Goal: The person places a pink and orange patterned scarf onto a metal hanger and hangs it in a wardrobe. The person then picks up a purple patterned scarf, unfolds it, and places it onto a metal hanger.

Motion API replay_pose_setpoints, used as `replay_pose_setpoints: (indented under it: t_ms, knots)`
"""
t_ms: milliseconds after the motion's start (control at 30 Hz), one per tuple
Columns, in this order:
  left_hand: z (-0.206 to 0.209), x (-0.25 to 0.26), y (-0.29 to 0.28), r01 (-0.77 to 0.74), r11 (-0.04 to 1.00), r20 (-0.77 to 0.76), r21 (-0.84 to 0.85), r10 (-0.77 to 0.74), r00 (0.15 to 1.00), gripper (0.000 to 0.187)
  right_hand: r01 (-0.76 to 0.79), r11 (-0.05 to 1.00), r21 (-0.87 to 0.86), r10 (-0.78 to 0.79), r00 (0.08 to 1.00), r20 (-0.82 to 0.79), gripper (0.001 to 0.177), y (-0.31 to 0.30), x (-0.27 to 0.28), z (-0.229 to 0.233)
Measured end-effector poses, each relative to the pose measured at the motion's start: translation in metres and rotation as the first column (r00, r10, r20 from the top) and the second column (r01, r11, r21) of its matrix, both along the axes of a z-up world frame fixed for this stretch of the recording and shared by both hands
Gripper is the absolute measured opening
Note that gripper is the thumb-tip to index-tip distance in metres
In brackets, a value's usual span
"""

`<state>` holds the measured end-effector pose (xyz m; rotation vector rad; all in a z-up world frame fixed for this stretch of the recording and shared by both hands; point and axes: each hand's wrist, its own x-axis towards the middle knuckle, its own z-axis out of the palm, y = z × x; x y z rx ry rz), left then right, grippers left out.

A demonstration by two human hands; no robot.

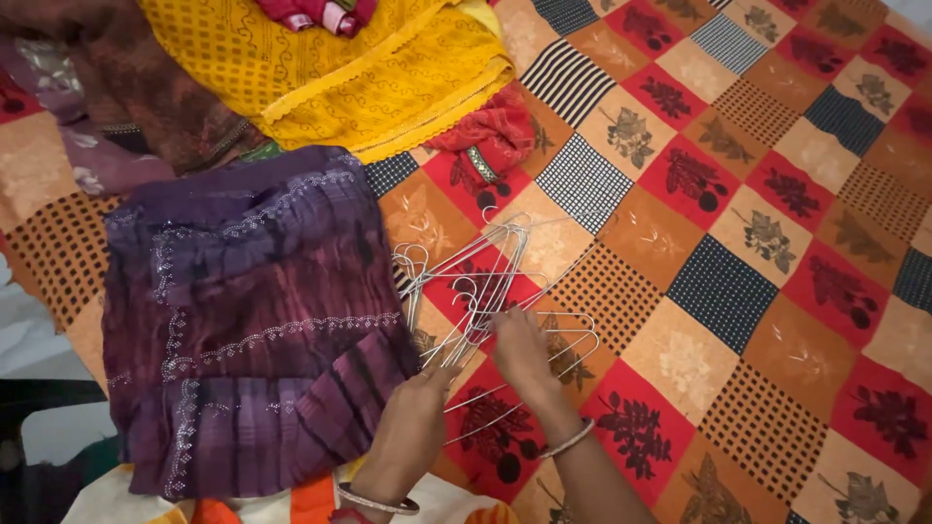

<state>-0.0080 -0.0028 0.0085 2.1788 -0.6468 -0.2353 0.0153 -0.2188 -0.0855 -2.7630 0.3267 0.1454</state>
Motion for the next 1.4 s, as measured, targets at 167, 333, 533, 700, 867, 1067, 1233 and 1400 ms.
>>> replay_pose_setpoints:
  t_ms: [167, 333, 533, 700, 867, 1067, 1233, 1400]
  knots:
    - [0.009, -0.002, -0.011, 0.015, 0.999, 0.050, -0.032, -0.013, 0.999, 0.049, 0.054, 0.999, -0.008, -0.054, 0.998, -0.028, 0.018, 0.009, 0.003, 0.004]
    - [0.007, -0.005, -0.009, -0.007, 1.000, 0.046, -0.023, 0.008, 0.999, 0.043, -0.022, 0.999, -0.037, 0.019, 0.996, -0.083, 0.023, 0.008, 0.001, 0.032]
    - [0.001, -0.001, 0.019, -0.130, 0.991, -0.005, -0.041, 0.130, 0.991, 0.043, -0.214, 0.893, 0.395, 0.301, 0.938, -0.174, 0.041, -0.006, -0.006, 0.060]
    - [0.001, 0.010, 0.056, -0.222, 0.972, 0.036, -0.081, 0.225, 0.974, 0.042, -0.059, 0.900, 0.431, 0.206, 0.931, -0.301, 0.041, -0.010, 0.005, 0.123]
    - [0.007, 0.027, 0.098, -0.297, 0.955, 0.012, 0.020, 0.297, 0.955, 0.043, -0.148, 0.977, -0.154, 0.108, 0.965, -0.240, 0.044, -0.016, 0.035, 0.221]
    - [0.007, 0.029, 0.142, -0.504, 0.863, -0.067, -0.033, 0.501, 0.863, 0.034, -0.330, 0.920, 0.212, 0.265, 0.922, 0.283, 0.028, 0.040, 0.064, 0.209]
    - [-0.001, 0.032, 0.174, -0.627, 0.771, -0.160, -0.108, 0.609, 0.777, 0.033, -0.646, 0.678, 0.350, 0.491, 0.753, 0.439, 0.017, 0.154, 0.073, 0.145]
    - [-0.038, 0.027, 0.207, -0.716, 0.654, -0.498, -0.245, 0.549, 0.671, 0.031, -0.816, 0.535, 0.218, 0.709, 0.574, 0.409, 0.017, 0.222, 0.066, 0.113]
